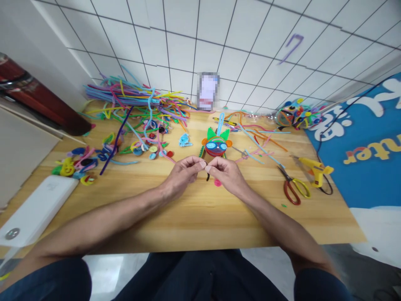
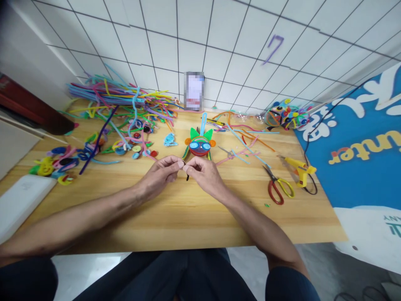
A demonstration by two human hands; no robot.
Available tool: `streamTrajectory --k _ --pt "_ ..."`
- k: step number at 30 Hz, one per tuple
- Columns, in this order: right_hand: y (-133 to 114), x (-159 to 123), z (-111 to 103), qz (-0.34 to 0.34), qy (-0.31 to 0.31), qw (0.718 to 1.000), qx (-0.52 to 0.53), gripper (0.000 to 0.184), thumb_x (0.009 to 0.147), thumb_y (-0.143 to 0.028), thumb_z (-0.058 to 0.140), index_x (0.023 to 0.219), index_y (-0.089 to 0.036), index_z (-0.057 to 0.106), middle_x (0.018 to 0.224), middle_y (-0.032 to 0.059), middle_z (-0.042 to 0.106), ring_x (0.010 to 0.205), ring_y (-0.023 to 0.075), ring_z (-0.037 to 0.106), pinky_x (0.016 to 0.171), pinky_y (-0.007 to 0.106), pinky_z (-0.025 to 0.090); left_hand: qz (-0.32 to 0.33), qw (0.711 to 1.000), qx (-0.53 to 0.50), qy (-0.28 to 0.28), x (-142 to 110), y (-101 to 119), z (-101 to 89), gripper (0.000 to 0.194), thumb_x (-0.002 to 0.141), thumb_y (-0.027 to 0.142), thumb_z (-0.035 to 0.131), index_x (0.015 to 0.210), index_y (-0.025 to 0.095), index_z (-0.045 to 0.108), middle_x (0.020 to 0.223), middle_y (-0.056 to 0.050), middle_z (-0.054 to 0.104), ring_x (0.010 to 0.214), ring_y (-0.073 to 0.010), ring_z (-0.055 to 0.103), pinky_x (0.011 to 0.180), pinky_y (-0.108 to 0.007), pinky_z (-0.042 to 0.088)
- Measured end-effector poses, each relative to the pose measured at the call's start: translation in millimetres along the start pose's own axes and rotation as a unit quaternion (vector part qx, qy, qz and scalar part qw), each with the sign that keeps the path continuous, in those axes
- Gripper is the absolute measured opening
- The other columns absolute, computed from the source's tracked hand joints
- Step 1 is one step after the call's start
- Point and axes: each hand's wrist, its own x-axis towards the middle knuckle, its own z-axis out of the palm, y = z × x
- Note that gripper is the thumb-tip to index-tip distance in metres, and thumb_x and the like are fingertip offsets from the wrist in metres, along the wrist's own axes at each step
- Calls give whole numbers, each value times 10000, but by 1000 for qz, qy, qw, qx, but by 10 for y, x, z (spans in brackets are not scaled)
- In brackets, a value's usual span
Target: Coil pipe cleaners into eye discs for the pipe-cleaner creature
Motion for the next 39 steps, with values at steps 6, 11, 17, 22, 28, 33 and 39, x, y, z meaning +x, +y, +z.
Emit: streamTrajectory --k 6,11,17,22,28,33,39 --pt "44 27 -40 46 -39 998 10 248 821 -417 665 741 -192 597 594 -55 514 520 91 429 507 237 335 -11 997 39 -70 89 81 -84 404 813 576 731 865 179 679 545 69 431 488 -84 306 490 -239 220" --pt "-37 20 -173 55 -107 991 -52 194 825 -357 633 738 -185 614 576 -41 552 517 105 502 505 233 342 127 935 299 -143 165 244 -218 236 870 403 701 905 173 738 735 7 597 623 -112 432 582 -246 314" --pt "-42 15 -154 40 -103 993 -44 211 853 -384 628 785 -184 625 610 -33 571 532 107 506 514 234 360 143 942 284 -105 129 144 -183 260 895 412 670 829 162 692 734 3 606 670 -124 482 632 -251 367" --pt "67 9 3 31 -36 999 20 300 850 -470 670 752 -195 600 613 -42 525 539 99 442 508 235 344 53 996 70 -21 45 2 -43 406 781 538 797 830 159 657 629 47 531 555 -79 391 538 -219 315" --pt "135 -6 107 34 -28 995 94 335 870 -521 665 783 -205 593 664 -41 529 581 104 451 542 242 363 -53 990 -128 34 -78 -70 118 457 675 515 898 808 168 630 550 97 410 465 -45 270 456 -203 221" --pt "67 -30 -39 73 -61 992 81 346 858 -519 673 754 -203 577 624 -56 500 522 94 427 509 241 333 -3 999 -8 -50 26 15 -19 414 775 540 807 893 159 696 641 55 531 508 -59 344 495 -223 264" --pt "31 -54 -146 76 -83 993 24 328 833 -500 687 767 -186 617 608 -47 540 523 95 469 513 237 348 97 952 256 -135 176 142 -206 279 835 433 744 836 154 740 690 18 596 635 -110 447 607 -252 326"
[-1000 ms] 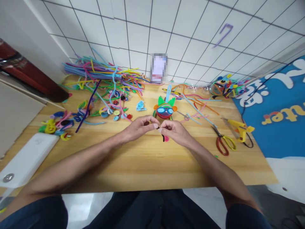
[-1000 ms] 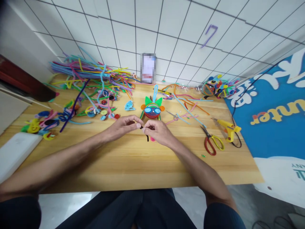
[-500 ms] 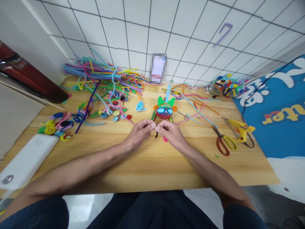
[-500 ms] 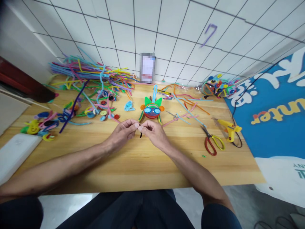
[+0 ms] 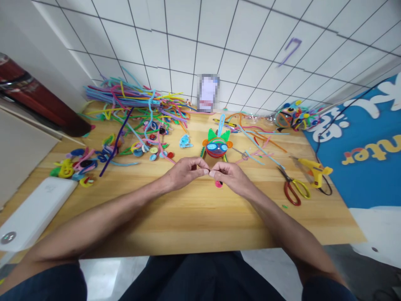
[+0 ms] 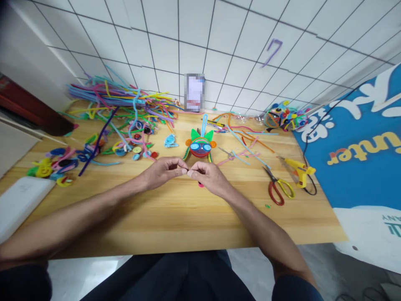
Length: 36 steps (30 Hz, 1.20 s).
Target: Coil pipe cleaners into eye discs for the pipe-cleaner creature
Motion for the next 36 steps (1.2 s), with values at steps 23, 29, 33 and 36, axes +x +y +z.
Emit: streamTrajectory --k 23,29,33,36 --pt "47 11 24 -4 16 1000 -4 230 796 -400 666 704 -195 621 564 -36 577 507 104 487 523 246 363 -42 994 -97 -13 33 24 -21 347 760 472 813 834 144 728 775 -13 682 691 -122 556 656 -253 403" --pt "96 7 170 -23 63 998 -8 279 848 -445 659 718 -202 609 586 -38 539 522 105 446 533 257 347 -34 989 -127 65 -51 -23 146 353 783 491 780 804 149 699 741 0 652 669 -111 522 652 -252 403" --pt "138 24 316 -44 120 992 -15 294 848 -435 637 669 -215 563 589 -37 496 555 113 409 537 263 318 -109 949 -251 154 -114 -99 357 426 721 554 817 818 169 662 579 65 495 500 -69 340 495 -234 266" --pt "141 29 298 -33 101 994 -16 296 841 -439 628 661 -217 552 576 -45 465 548 111 391 529 261 303 -136 939 -290 123 -94 -121 355 433 717 568 813 805 174 654 542 77 450 465 -63 292 468 -241 217"
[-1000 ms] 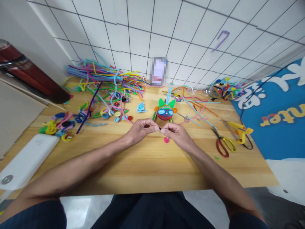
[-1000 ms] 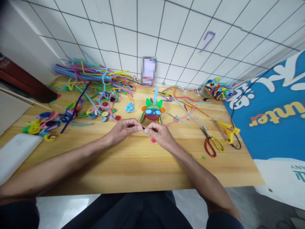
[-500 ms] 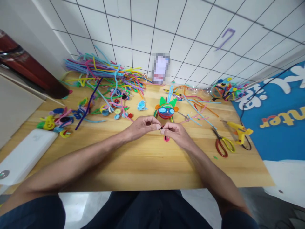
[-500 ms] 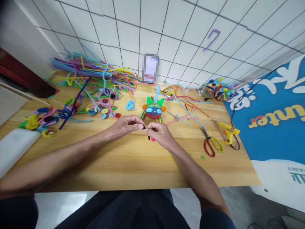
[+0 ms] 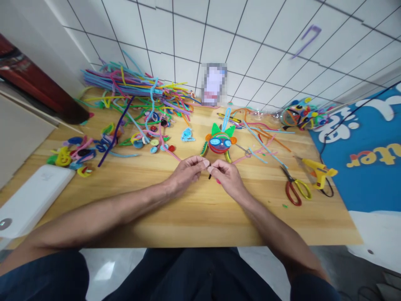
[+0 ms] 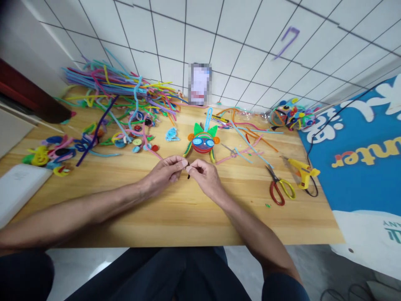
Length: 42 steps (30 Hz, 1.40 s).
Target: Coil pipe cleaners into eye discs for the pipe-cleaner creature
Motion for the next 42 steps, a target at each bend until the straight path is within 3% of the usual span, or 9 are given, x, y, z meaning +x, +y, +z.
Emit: streamTrajectory --k 5,9,13,17,21,24,30,38,42 --pt "-30 8 -163 8 -62 998 -32 245 835 -399 621 685 -211 573 582 -46 501 548 111 429 538 255 318 34 984 140 -109 114 221 -148 357 777 503 777 870 164 717 715 19 633 579 -88 459 559 -238 337" --pt "-42 2 -210 -14 -83 994 -74 221 839 -364 614 690 -203 593 604 -38 547 567 111 452 560 254 331 69 959 228 -155 146 283 -218 297 803 439 752 839 148 703 791 -15 680 721 -136 572 690 -264 425" --pt "-35 0 -196 -18 -58 995 -80 264 876 -409 588 706 -207 589 609 -29 551 577 122 466 564 260 337 97 955 252 -124 129 215 -207 290 846 442 699 849 152 697 772 -7 662 724 -141 556 700 -275 421" --pt "-19 -18 -116 -28 -16 998 -50 258 870 -388 592 680 -219 550 588 -38 503 557 120 435 552 265 332 116 969 207 -77 69 151 -137 300 835 457 716 836 159 679 771 -3 652 735 -140 553 719 -273 441" --pt "-5 -54 -25 -54 37 995 -73 245 874 -336 581 659 -226 540 597 -32 475 576 129 430 554 276 321 82 986 140 -47 16 135 -73 359 814 515 737 823 163 670 717 8 626 649 -115 507 635 -249 416" --pt "7 -67 -16 -89 63 986 -125 221 876 -285 574 665 -226 549 630 -19 498 599 135 448 573 285 329 56 987 140 -52 25 152 -73 385 811 541 741 825 161 684 670 18 611 600 -102 473 597 -241 388" --pt "18 -59 -61 -150 89 966 -190 159 858 -207 572 700 -224 570 672 -9 550 623 141 492 613 297 361 59 979 175 -90 88 152 -142 341 774 462 793 851 141 711 790 -13 698 746 -139 595 744 -272 454" --pt "11 -61 -62 -58 62 992 -88 181 901 -316 574 747 -227 606 622 -18 539 611 152 500 573 286 366 75 983 161 -56 84 86 -134 363 773 495 794 886 157 728 856 -26 735 806 -161 632 809 -293 488" --pt "22 -56 -73 -55 72 993 -76 164 881 -314 586 744 -229 609 612 -20 534 601 151 494 565 287 370 85 983 154 -58 90 67 -124 364 779 482 793 944 163 733 901 -30 738 829 -161 638 820 -291 493"
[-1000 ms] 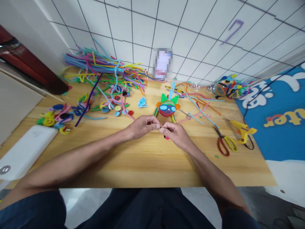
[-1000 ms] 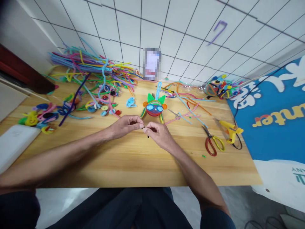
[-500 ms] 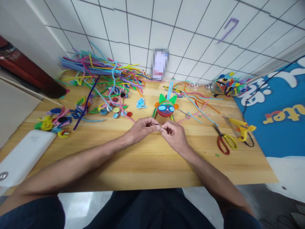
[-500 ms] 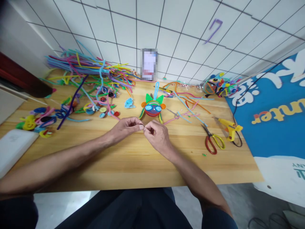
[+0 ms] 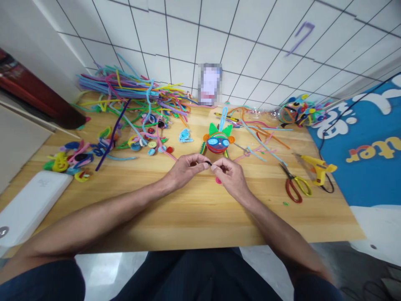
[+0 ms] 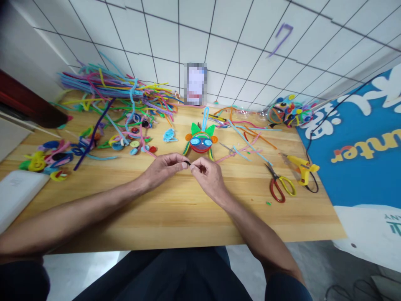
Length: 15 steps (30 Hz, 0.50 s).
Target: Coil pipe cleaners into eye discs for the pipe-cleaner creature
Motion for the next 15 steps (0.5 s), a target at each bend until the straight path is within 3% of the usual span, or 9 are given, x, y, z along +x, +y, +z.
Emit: streamTrajectory --k 4,9,15 --pt "-2 -10 -1 -59 32 996 -58 146 869 -257 589 728 -227 609 663 -6 572 609 146 504 601 298 392 33 999 24 5 -6 -9 -3 303 815 441 762 932 163 724 858 -23 711 765 -144 607 746 -274 475" --pt "-8 -19 5 -115 55 983 -130 163 863 -188 572 707 -235 579 679 -1 584 623 149 515 637 305 416 79 988 127 35 -21 13 -17 227 859 391 713 912 182 785 865 -41 727 771 -156 596 721 -278 445" --pt "19 -29 17 -163 58 970 -170 170 877 -165 557 724 -235 578 708 17 601 672 169 554 683 317 433 38 998 59 -4 -13 -16 -9 278 842 416 734 929 154 768 896 -54 763 779 -162 641 759 -287 489"
